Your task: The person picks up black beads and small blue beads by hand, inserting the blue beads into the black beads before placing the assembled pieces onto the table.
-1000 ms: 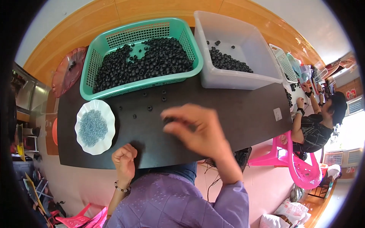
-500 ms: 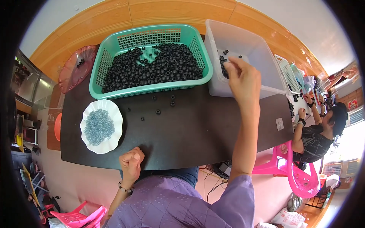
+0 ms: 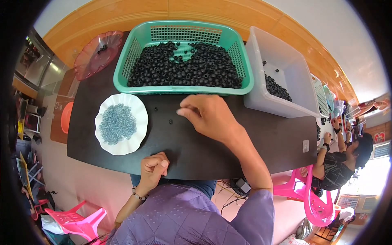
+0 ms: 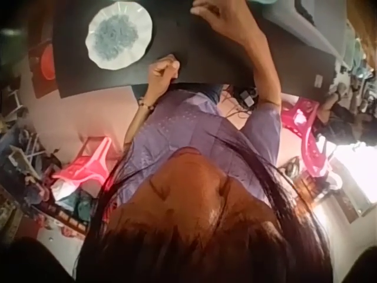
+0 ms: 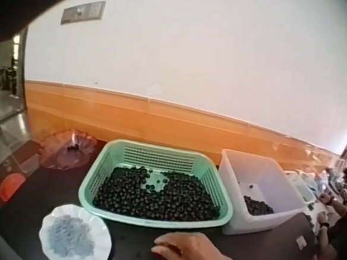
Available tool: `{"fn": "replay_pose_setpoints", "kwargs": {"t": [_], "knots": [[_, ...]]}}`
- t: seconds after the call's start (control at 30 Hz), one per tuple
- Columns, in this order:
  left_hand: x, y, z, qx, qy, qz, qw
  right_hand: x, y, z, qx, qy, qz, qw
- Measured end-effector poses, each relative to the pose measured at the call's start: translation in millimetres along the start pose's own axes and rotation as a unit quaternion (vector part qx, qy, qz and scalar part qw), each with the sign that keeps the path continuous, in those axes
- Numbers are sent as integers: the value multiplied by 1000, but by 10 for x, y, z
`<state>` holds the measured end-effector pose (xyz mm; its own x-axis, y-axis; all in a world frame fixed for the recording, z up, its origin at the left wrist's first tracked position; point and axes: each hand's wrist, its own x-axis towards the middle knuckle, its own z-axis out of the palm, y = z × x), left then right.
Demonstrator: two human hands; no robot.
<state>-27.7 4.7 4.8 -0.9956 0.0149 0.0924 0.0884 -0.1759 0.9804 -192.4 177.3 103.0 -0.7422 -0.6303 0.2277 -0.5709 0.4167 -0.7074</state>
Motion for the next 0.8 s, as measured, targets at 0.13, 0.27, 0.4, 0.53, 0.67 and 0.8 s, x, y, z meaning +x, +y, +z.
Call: {"fn": "replay_pose_setpoints", "kwargs": {"t": [0.13,0.27,0.4,0.53,0.67,0.8], "knots": [[12,-1,-38,0,-12,-28,1000,-115,195,145,-141,-22,57,988],[15,8,-54,-19,-11,-32,999,-154,282,237,-173,-25,88,981],[9,34,-52,-16,-17,-52,998,-120,271,382,-144,-26,56,988],[5,4,-53,-15,-12,-45,999,-51,214,551,-138,-44,32,989],[13,32,-42,-10,-14,-52,999,-27,196,667,-149,-50,16,987],[14,28,-43,-7,-16,-41,999,-22,174,702,-147,-32,8,989]]}}
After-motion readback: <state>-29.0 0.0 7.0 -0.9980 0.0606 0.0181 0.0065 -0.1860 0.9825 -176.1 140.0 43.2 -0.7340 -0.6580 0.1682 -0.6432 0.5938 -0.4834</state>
